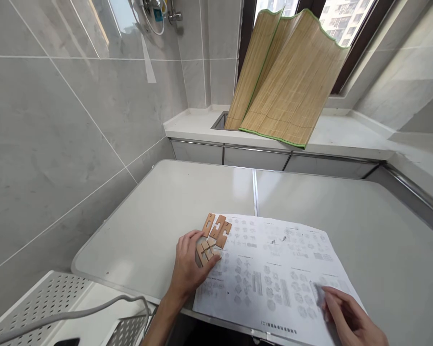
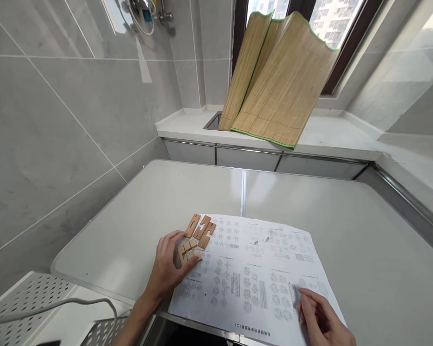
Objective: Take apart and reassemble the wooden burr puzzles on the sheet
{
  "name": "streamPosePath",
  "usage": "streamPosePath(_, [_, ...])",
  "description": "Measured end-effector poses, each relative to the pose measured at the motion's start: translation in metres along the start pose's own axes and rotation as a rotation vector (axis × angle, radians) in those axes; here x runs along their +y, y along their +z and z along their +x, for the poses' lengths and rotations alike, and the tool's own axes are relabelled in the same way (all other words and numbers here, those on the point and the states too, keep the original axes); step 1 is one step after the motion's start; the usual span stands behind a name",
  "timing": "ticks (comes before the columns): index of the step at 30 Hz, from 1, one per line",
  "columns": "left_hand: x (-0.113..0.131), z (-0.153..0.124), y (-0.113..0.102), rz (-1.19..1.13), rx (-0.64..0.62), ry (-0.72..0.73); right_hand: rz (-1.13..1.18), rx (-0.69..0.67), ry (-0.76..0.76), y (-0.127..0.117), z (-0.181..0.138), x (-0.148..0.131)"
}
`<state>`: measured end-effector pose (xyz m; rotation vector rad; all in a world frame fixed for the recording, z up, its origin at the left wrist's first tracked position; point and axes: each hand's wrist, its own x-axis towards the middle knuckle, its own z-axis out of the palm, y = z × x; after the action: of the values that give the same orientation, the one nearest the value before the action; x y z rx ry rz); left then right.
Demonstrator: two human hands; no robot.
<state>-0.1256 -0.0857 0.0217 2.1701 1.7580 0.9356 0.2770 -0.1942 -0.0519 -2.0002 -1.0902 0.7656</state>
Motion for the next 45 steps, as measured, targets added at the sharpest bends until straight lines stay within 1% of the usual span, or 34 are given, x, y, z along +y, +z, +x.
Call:
streamPosePath(3, [0.001, 0.007, 0.002, 0.017, 0.018, -0.031, 0.000, -0.002, -0.003, 0.002, 0.001, -0.001])
streamPosePath(7, [0.007, 0.020, 0.012, 0.030, 0.000, -0.056, 0.002, 0.004, -0.012, 0.004, -0.001, -0.010])
streamPosePath(13, [0.028, 0.044, 0.027, 0.080, -0.109, -0.129, 0.014, 0.077, -0.056, 0.008, -0.010, -0.028])
streamPosePath(16, [0.037, 0.054, 0.027, 0.151, -0.173, -0.157, 0.026, 0.052, -0.066, 0.007, -0.010, -0.028])
streamPosePath(19, [0.041, 0.060, 0.024, 0.198, -0.227, -0.170, 0.041, 0.039, -0.078, 0.007, -0.009, -0.030])
streamPosePath(24, [0.041, 0.066, 0.020, 0.176, -0.283, -0.148, 0.063, 0.086, -0.088, 0.008, -0.016, -0.045])
streamPosePath(29, [0.042, 0.069, 0.022, 0.123, -0.297, -0.110, 0.064, 0.060, -0.064, 0.006, -0.020, -0.054])
streamPosePath(33, [0.039, 0.070, 0.023, 0.085, -0.314, -0.067, 0.067, 0.053, -0.055, 0.004, -0.019, -0.055])
streamPosePath(38, [0.037, 0.067, 0.021, 0.107, -0.305, -0.056, 0.073, 0.068, -0.064, 0.004, -0.017, -0.052])
streamPosePath(43, [0.046, 0.069, 0.020, 0.089, -0.352, -0.048, 0.069, 0.036, -0.066, 0.003, -0.013, -0.047])
streamPosePath(45, [0.051, 0.070, 0.024, 0.078, -0.379, -0.030, 0.076, 0.048, -0.069, 0.004, -0.014, -0.047])
